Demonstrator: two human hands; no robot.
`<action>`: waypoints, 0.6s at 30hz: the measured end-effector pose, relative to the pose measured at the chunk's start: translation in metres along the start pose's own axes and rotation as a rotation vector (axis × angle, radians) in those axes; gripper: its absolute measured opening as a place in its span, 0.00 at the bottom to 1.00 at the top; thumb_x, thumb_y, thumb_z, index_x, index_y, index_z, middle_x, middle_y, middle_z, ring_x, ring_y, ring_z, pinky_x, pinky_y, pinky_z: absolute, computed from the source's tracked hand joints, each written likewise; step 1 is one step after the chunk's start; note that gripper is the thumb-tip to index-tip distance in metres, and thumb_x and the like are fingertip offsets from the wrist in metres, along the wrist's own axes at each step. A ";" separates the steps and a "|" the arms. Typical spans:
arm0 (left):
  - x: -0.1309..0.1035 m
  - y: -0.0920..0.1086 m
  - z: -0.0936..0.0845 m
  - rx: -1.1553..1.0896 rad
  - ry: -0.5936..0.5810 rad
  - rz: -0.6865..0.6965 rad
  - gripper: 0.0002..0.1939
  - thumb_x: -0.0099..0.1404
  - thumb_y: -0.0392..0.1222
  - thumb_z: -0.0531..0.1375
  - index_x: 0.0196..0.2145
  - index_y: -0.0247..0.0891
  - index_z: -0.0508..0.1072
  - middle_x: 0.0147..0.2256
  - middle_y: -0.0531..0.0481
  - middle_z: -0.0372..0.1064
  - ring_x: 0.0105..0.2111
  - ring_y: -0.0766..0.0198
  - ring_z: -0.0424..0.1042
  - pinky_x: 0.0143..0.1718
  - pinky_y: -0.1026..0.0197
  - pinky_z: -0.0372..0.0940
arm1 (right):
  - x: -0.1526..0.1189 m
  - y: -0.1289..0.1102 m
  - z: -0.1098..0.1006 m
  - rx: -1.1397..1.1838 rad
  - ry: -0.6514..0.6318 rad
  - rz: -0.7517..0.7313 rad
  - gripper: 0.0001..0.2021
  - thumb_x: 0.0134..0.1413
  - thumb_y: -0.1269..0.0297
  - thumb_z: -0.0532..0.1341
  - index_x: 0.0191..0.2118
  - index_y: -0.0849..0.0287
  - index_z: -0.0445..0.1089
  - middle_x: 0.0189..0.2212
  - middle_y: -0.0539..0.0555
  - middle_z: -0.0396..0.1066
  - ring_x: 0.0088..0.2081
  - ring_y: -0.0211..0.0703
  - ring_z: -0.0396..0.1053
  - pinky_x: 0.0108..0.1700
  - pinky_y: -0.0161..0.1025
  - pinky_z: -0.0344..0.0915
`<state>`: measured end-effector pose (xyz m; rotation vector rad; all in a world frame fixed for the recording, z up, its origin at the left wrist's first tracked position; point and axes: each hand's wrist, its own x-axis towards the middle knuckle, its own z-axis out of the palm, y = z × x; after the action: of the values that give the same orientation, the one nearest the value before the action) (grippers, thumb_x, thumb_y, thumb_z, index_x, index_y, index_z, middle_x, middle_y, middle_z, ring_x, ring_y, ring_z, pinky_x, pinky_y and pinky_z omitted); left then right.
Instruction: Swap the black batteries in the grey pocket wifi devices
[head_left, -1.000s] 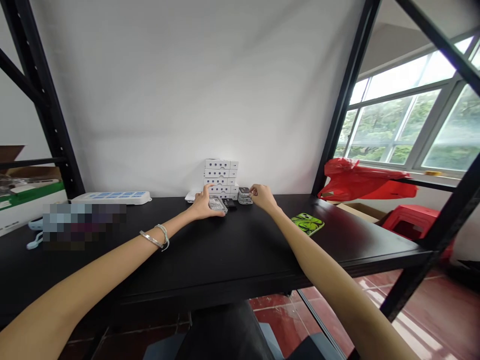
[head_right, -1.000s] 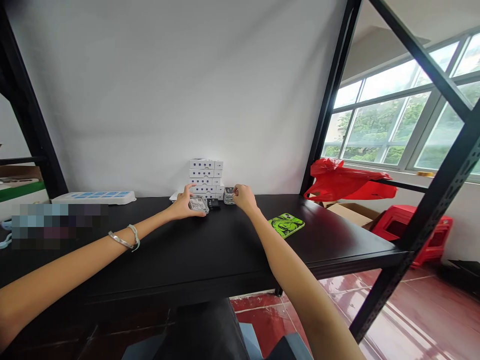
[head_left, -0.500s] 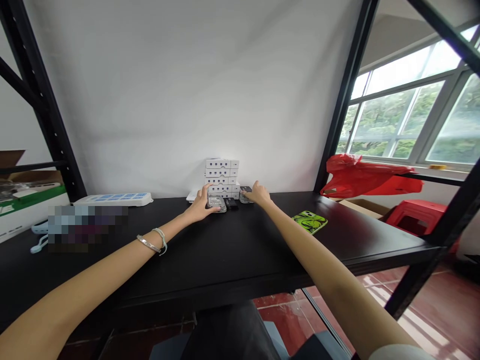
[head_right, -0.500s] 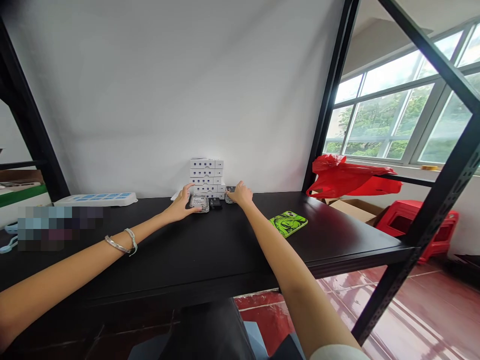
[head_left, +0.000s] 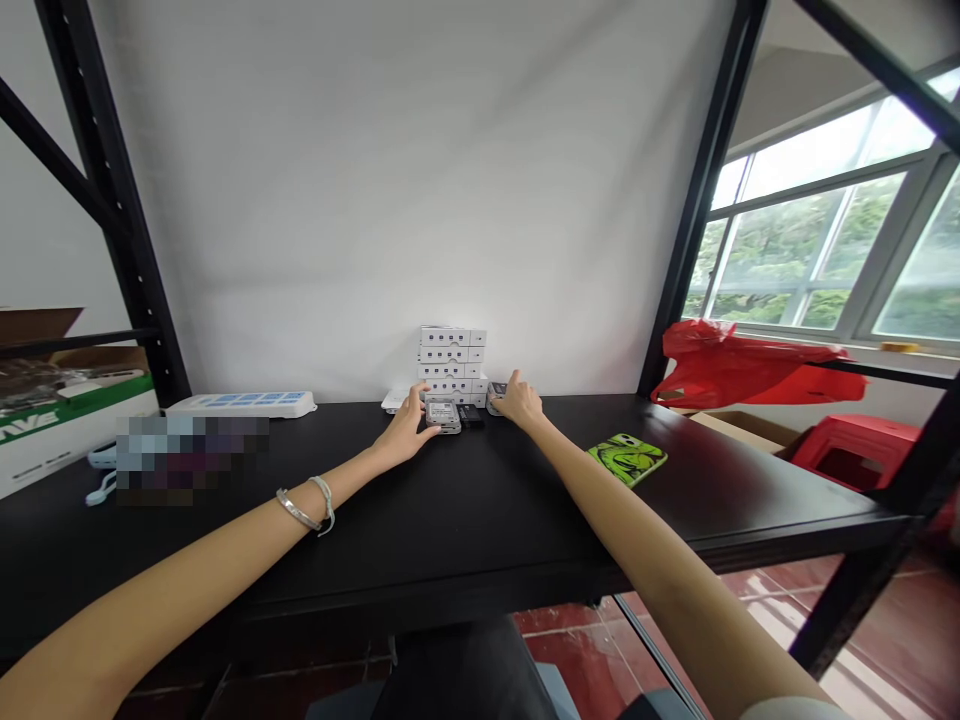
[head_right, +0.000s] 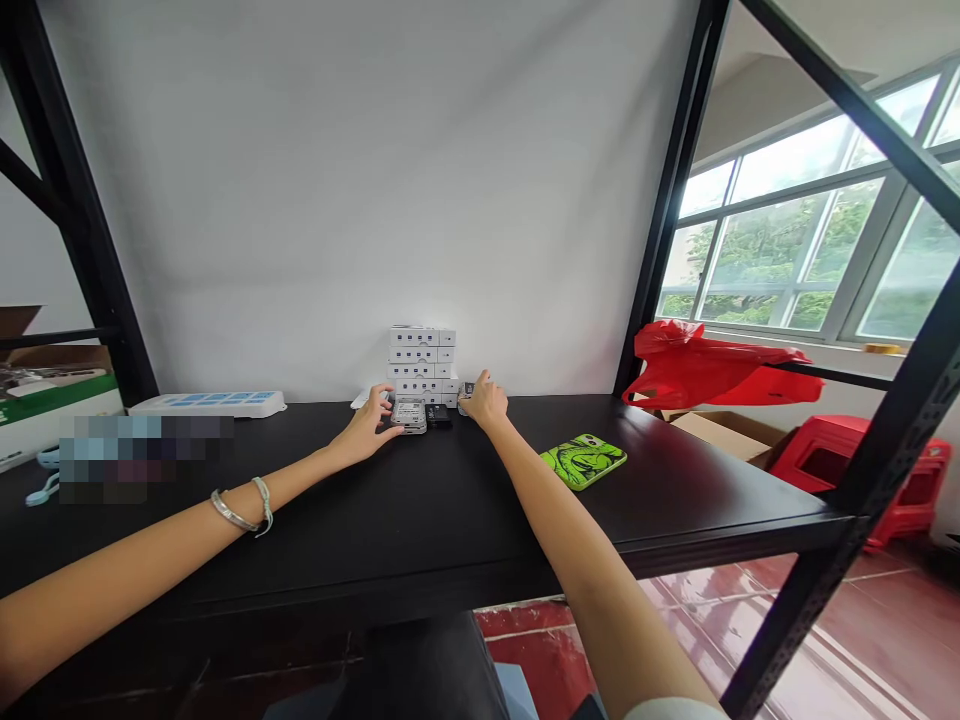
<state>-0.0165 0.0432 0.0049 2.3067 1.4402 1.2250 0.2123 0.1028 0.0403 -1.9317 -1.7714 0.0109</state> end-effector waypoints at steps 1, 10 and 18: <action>-0.001 0.001 0.000 0.008 0.006 -0.003 0.16 0.70 0.42 0.60 0.54 0.37 0.68 0.53 0.44 0.68 0.47 0.53 0.73 0.46 0.47 0.71 | -0.001 0.000 -0.003 0.010 0.006 0.003 0.18 0.63 0.58 0.59 0.54 0.60 0.65 0.51 0.58 0.67 0.47 0.47 0.70 0.47 0.50 0.70; -0.007 0.022 -0.018 0.009 0.010 -0.006 0.17 0.70 0.43 0.60 0.54 0.37 0.67 0.53 0.43 0.67 0.48 0.53 0.72 0.47 0.46 0.70 | -0.050 0.024 -0.065 0.009 0.021 -0.044 0.20 0.63 0.53 0.58 0.54 0.60 0.64 0.49 0.57 0.68 0.45 0.46 0.70 0.46 0.49 0.69; -0.023 0.053 -0.017 -0.114 -0.358 0.101 0.17 0.70 0.44 0.61 0.54 0.37 0.68 0.51 0.44 0.69 0.46 0.54 0.73 0.45 0.47 0.71 | -0.136 0.014 -0.050 0.027 -0.217 -0.337 0.29 0.47 0.47 0.65 0.49 0.60 0.58 0.39 0.61 0.70 0.41 0.57 0.69 0.35 0.42 0.62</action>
<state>0.0025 -0.0078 0.0302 2.3896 1.1157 0.8327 0.2228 -0.0427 0.0332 -1.6419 -2.2086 0.1295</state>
